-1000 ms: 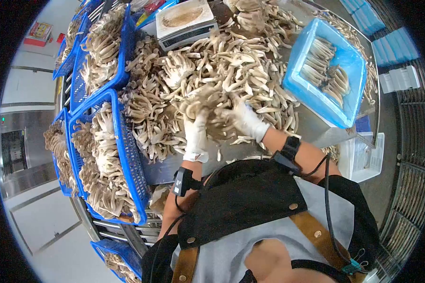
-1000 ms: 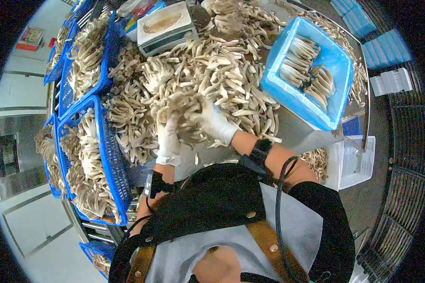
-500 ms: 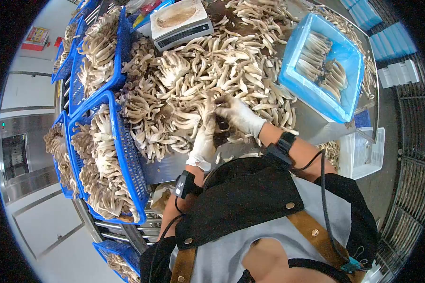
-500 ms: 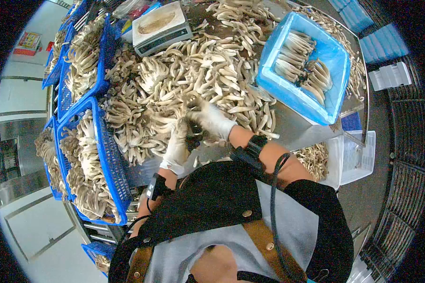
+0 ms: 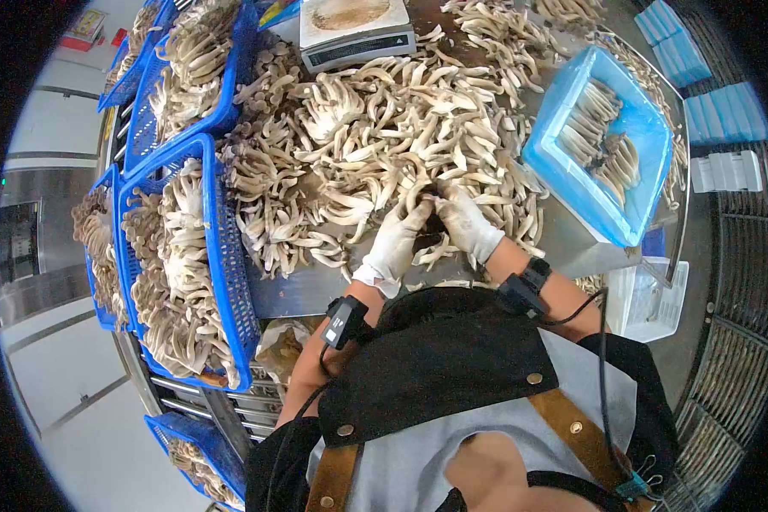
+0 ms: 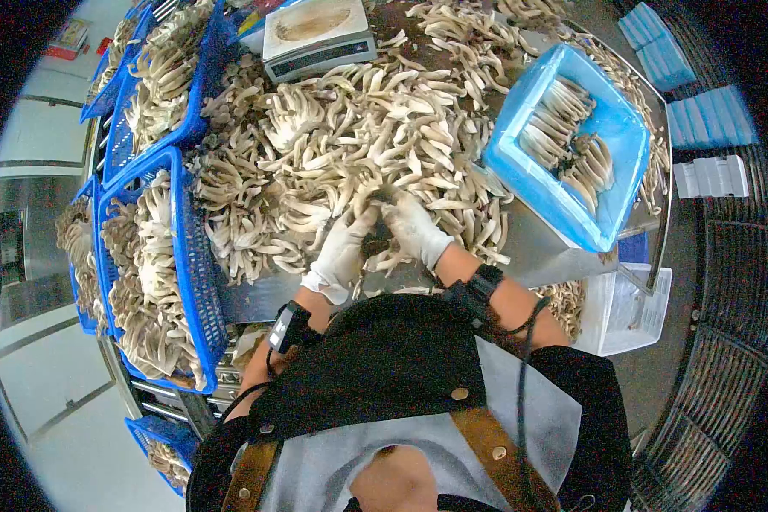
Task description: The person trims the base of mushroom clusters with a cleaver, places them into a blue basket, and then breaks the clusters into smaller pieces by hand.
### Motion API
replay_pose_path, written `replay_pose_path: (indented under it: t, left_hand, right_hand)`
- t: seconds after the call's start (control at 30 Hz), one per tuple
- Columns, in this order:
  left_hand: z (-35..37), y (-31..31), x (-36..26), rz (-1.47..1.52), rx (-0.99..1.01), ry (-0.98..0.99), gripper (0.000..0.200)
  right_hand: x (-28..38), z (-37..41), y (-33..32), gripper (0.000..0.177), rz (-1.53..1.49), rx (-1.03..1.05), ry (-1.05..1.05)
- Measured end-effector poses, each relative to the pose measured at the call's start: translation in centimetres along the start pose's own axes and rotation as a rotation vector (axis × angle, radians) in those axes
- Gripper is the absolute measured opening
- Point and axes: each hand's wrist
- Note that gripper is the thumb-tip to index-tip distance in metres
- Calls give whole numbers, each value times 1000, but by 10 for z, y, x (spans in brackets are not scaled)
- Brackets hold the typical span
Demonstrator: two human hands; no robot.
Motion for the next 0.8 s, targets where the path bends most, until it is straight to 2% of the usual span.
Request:
replay_pose_path:
  t: [0.07, 0.1, 0.13, 0.17, 0.2, 0.23, 0.3, 0.33, 0.4, 0.47, 0.5, 0.6, 0.63, 0.67, 0.7, 0.77, 0.8]
  left_hand:
    - [-1, -2, 2, -258, 61, 182, 50]
    - [-1, -4, 2, -388, 92, 270, 54]
    - [-2, -12, 0, -691, 71, 304, 59]
    - [-4, -19, 4, -785, 79, 303, 62]
    - [-5, -26, 9, -876, 86, 303, 64]
    - [-2, -30, 12, -832, 39, 260, 66]
    - [1, -39, 14, -746, -53, 188, 68]
    - [-4, -54, 21, -657, -173, 363, 71]
    - [-2, -77, 13, -313, -412, 407, 75]
    - [-10, -96, 9, -8, -602, 364, 81]
    - [-10, -90, 3, 0, -652, 304, 91]
    - [-37, -114, -8, -180, -683, 214, 101]
    - [-53, -129, -9, -235, -661, 200, 106]
    - [-69, -147, -10, -290, -638, 187, 111]
    - [-77, -141, -19, -289, -705, 160, 113]
    - [-76, -119, -29, -441, -891, 126, 116]
    - [-63, -91, -38, -491, -923, 236, 116]
  right_hand:
    - [7, -7, -7, 35, 196, -71, 31]
    - [47, 7, -4, 37, 157, -153, 47]
    - [39, -1, -14, 39, 527, -215, -131]
    - [31, -10, -25, 40, 902, -349, -285]
    - [59, -7, -27, 42, 1489, -435, -399]
    - [65, -22, -23, 43, 1386, -400, -435]
    - [81, -37, 11, 32, 1258, -216, -383]
    - [86, -46, 30, 29, 1188, -127, -355]
    - [64, -76, 62, 26, 1456, 30, -246]
    - [23, -100, 72, 26, 1542, 159, -204]
    - [10, -109, 76, 28, 1575, 101, -240]
    - [8, -117, 66, 31, 1372, 131, -224]
    - [41, -101, 58, 37, 1162, 194, -157]
    - [41, -93, 47, 33, 1120, 93, -253]
    - [43, -84, 36, 32, 945, 70, -264]
    - [45, -60, 5, 30, 941, -18, -331]
    - [45, -46, -12, 29, 1110, -90, -386]
Point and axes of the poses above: each hand's wrist, its own z-axis away from the middle knuckle, its own y-axis out of the palm, x = y × z, and after that the axes turned 15 degrees about z, right-handed
